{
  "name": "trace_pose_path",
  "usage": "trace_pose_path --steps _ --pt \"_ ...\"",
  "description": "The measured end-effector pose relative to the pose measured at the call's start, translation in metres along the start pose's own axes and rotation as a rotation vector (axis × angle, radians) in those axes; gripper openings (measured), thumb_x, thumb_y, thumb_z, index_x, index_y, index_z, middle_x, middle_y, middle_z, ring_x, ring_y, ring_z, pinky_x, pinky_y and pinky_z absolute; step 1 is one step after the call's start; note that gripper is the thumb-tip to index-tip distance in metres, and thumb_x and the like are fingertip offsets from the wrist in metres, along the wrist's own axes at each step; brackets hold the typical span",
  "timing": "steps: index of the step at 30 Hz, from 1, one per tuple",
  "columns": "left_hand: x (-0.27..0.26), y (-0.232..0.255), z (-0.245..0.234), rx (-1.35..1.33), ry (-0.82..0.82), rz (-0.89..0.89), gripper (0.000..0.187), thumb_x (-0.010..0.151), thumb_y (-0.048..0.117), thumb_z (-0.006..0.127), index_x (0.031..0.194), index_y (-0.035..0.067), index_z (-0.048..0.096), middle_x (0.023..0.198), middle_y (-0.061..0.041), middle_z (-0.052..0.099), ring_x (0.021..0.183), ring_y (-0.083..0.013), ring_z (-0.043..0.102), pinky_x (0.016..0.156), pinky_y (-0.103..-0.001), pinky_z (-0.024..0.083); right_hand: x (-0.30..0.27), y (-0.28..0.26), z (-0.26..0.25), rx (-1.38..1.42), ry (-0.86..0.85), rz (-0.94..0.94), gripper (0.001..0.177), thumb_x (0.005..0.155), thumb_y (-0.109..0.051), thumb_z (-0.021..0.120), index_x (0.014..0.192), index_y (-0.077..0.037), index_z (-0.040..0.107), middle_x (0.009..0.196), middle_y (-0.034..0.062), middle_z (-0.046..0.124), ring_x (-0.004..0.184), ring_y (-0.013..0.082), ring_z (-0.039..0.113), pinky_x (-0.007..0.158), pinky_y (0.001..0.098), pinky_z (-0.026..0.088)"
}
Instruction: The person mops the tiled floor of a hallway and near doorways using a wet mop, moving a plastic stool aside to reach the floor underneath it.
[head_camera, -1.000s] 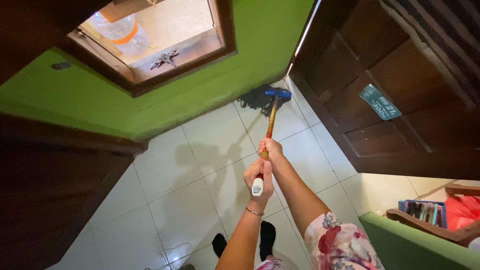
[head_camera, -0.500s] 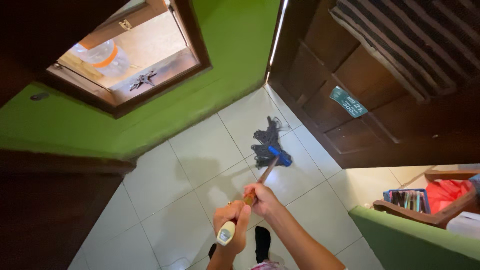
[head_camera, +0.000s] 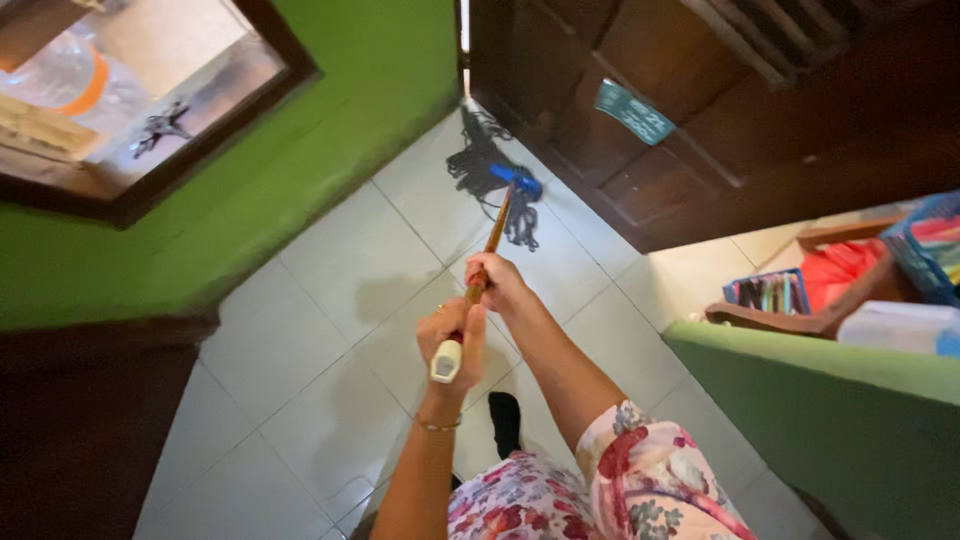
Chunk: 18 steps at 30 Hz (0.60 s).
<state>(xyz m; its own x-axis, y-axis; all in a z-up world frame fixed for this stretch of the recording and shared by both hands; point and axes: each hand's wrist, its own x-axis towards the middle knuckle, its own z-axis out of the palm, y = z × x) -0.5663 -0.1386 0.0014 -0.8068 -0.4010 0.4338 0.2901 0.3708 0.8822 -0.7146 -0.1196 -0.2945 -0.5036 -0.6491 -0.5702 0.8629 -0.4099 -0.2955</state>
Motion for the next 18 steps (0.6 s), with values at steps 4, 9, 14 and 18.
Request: trace_pose_path --steps 4,9,14,18 --pt "-0.009 0.026 -0.004 -0.139 -0.096 -0.045 0.042 0.100 0.002 0.062 0.067 0.004 0.035 0.061 -0.002 0.036 0.057 -0.0124 0.028 0.054 -0.033 0.025 -0.064 0.014 -0.005 0.171 0.136 0.002 0.026 0.087 -0.003 0.059 0.065 -0.011 0.049 0.058 0.0035 0.049 0.055 0.0186 0.050 0.056 0.0321 0.045" --pt "-0.051 0.033 -0.003 -0.311 -0.190 -0.325 0.047 0.099 0.004 0.061 0.060 0.005 0.036 0.056 0.003 0.040 0.054 -0.0061 0.029 0.049 -0.029 0.023 -0.136 0.054 -0.064 0.340 0.299 -0.066 0.018 0.087 -0.002 0.061 0.070 -0.007 0.056 0.064 0.0085 0.057 0.061 0.0214 0.058 0.067 0.0353 0.055" --pt "-0.124 0.012 0.041 -0.371 -0.289 -0.537 0.031 0.096 0.011 0.064 0.066 0.001 0.068 0.053 0.003 0.048 0.048 -0.0058 0.038 0.044 -0.028 0.026 -0.223 0.085 -0.165 0.465 0.400 -0.048 0.017 0.086 0.006 0.057 0.074 -0.006 0.058 0.070 0.0055 0.061 0.065 0.0166 0.062 0.061 0.0296 0.056" --pt "-0.169 0.008 0.046 -0.390 -0.359 -0.563 0.046 0.098 0.011 0.065 0.056 0.007 0.046 0.054 0.004 0.047 0.050 -0.0051 0.038 0.046 -0.028 0.029 -0.266 0.101 -0.192 0.382 0.525 0.066 0.016 0.088 0.002 0.056 0.075 -0.006 0.052 0.069 0.0054 0.058 0.060 0.0172 0.058 0.054 0.0274 0.051"
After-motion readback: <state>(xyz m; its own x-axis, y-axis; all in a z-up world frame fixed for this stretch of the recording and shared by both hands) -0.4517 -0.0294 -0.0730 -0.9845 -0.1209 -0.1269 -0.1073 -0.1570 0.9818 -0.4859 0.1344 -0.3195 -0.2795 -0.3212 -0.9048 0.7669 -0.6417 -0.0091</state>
